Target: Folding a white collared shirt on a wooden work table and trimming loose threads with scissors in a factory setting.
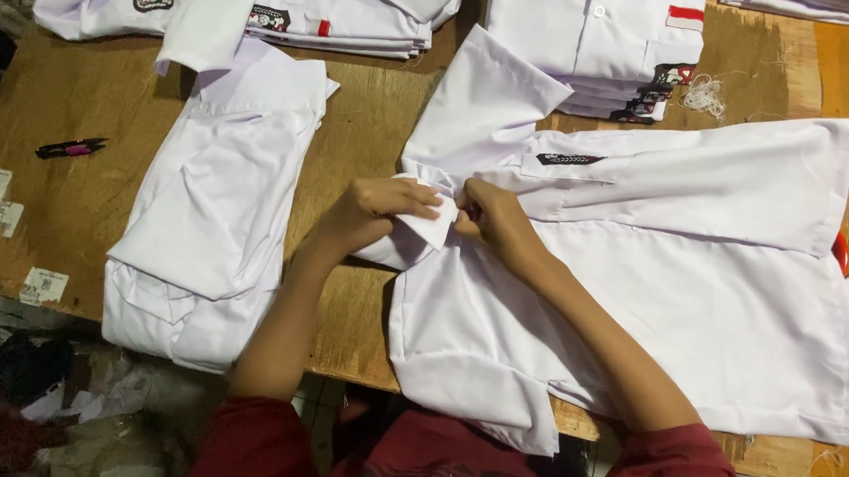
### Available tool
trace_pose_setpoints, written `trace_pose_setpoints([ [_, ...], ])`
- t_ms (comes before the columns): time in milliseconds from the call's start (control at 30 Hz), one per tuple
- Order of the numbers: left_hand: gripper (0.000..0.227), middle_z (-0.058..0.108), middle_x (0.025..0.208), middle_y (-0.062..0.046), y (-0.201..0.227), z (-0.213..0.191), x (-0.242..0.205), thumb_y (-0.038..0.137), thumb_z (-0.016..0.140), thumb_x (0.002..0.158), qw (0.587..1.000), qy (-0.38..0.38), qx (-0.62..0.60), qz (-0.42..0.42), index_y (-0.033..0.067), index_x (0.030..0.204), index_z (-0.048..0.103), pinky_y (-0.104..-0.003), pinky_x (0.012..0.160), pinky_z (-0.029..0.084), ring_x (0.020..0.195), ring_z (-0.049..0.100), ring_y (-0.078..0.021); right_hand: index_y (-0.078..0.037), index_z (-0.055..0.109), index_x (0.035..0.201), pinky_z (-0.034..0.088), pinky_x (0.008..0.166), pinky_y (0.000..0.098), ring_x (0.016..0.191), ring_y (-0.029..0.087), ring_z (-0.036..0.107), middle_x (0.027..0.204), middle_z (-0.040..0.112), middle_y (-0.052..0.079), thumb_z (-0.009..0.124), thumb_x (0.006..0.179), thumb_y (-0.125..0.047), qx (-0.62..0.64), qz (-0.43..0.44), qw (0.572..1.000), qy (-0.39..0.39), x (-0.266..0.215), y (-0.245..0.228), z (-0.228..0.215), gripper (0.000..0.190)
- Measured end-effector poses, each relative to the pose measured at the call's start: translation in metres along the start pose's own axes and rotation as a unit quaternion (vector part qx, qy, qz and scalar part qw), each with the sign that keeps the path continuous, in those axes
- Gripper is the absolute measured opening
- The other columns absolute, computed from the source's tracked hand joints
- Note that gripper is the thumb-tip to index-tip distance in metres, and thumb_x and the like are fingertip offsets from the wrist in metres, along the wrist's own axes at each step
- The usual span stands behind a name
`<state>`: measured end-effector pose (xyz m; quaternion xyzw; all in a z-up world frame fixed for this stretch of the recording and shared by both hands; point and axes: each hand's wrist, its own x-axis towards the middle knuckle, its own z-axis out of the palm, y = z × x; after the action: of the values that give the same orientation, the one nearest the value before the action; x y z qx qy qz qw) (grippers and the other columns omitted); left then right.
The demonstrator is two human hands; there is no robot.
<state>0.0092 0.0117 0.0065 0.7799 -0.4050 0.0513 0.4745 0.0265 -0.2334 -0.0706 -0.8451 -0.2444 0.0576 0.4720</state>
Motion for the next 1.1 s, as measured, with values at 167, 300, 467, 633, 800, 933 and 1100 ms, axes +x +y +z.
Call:
trace_pose_setpoints([
  [167, 0.026, 0.078, 0.088, -0.007, 0.012, -0.029, -0.003, -0.012, 0.07, 0.08, 0.989, 0.097, 0.089, -0.063, 0.0099, 0.092, 0.079, -0.043, 0.087, 0.057, 0.086, 0.075, -0.0311, -0.009, 0.065, 0.098, 0.056, 0.073, 0.0362, 0.078, 0.026, 0.068, 0.081, 0.068, 0.011, 0.073, 0.095, -0.018, 0.011, -0.018, 1.0, 0.013, -0.003, -0.039, -0.032, 0.013],
  [300, 0.017, 0.078, 0.087, -0.007, 0.005, -0.036, -0.01, -0.007, 0.067, 0.093, 0.981, 0.121, 0.072, -0.135, 0.0081, 0.094, 0.074, -0.037, 0.08, 0.057, 0.079, 0.075, -0.0243, -0.004, 0.065, 0.103, 0.056, 0.079, 0.0456, 0.087, 0.038, 0.069, 0.088, 0.068, 0.018, 0.073, 0.092, -0.016, -0.143, -0.084, 0.985, -0.038, -0.009, -0.062, -0.063, 0.018],
  [467, 0.023, 0.076, 0.082, -0.012, -0.007, -0.043, -0.023, -0.018, 0.066, 0.082, 0.981, 0.079, 0.097, -0.146, 0.0047, 0.084, 0.07, -0.039, 0.076, 0.057, 0.079, 0.074, -0.0313, -0.012, 0.059, 0.119, 0.048, 0.094, 0.0415, 0.113, 0.032, 0.059, 0.116, 0.06, 0.011, 0.063, 0.099, -0.029, -0.259, -0.141, 0.955, -0.009, -0.042, 0.0, -0.045, 0.026],
  [633, 0.022, 0.074, 0.082, -0.01, -0.007, -0.042, -0.048, -0.016, 0.072, 0.08, 0.979, 0.048, 0.148, -0.131, 0.0056, 0.083, 0.07, -0.037, 0.079, 0.057, 0.086, 0.072, -0.0301, -0.022, 0.04, 0.157, 0.017, 0.123, 0.0405, 0.153, 0.019, 0.032, 0.163, 0.04, 0.002, 0.039, 0.107, -0.05, -0.409, -0.121, 0.904, -0.011, -0.094, 0.006, -0.054, 0.057],
  [800, 0.019, 0.061, 0.108, 0.004, 0.037, -0.028, -0.062, 0.004, 0.073, 0.087, 0.922, 0.129, 0.307, -0.199, 0.0152, 0.099, 0.063, -0.034, 0.078, 0.055, 0.099, 0.065, -0.0202, -0.021, 0.037, 0.159, 0.012, 0.122, 0.0504, 0.153, 0.02, 0.032, 0.165, 0.038, 0.004, 0.044, 0.103, -0.058, -0.414, -0.148, 0.898, 0.011, -0.1, 0.003, -0.061, 0.068],
  [933, 0.033, 0.065, 0.113, -0.014, 0.072, -0.025, -0.069, 0.039, 0.049, 0.108, 0.903, 0.057, 0.125, -0.408, 0.007, 0.108, 0.059, -0.047, 0.088, 0.056, 0.106, 0.067, -0.0318, -0.023, 0.043, 0.156, 0.015, 0.122, 0.0523, 0.152, 0.019, 0.034, 0.165, 0.04, 0.001, 0.042, 0.105, -0.051, -0.39, -0.187, 0.901, 0.022, -0.105, 0.001, -0.051, 0.058],
  [1100, 0.049, 0.074, 0.109, -0.023, 0.073, -0.015, -0.075, 0.051, 0.059, 0.101, 0.877, -0.002, 0.066, -0.476, 0.0024, 0.102, 0.065, -0.05, 0.088, 0.054, 0.108, 0.07, -0.0408, -0.032, 0.042, 0.157, 0.012, 0.123, 0.0498, 0.154, 0.014, 0.03, 0.166, 0.037, -0.006, 0.029, 0.108, -0.056, -0.407, -0.178, 0.896, 0.008, -0.109, 0.01, -0.042, 0.056],
])
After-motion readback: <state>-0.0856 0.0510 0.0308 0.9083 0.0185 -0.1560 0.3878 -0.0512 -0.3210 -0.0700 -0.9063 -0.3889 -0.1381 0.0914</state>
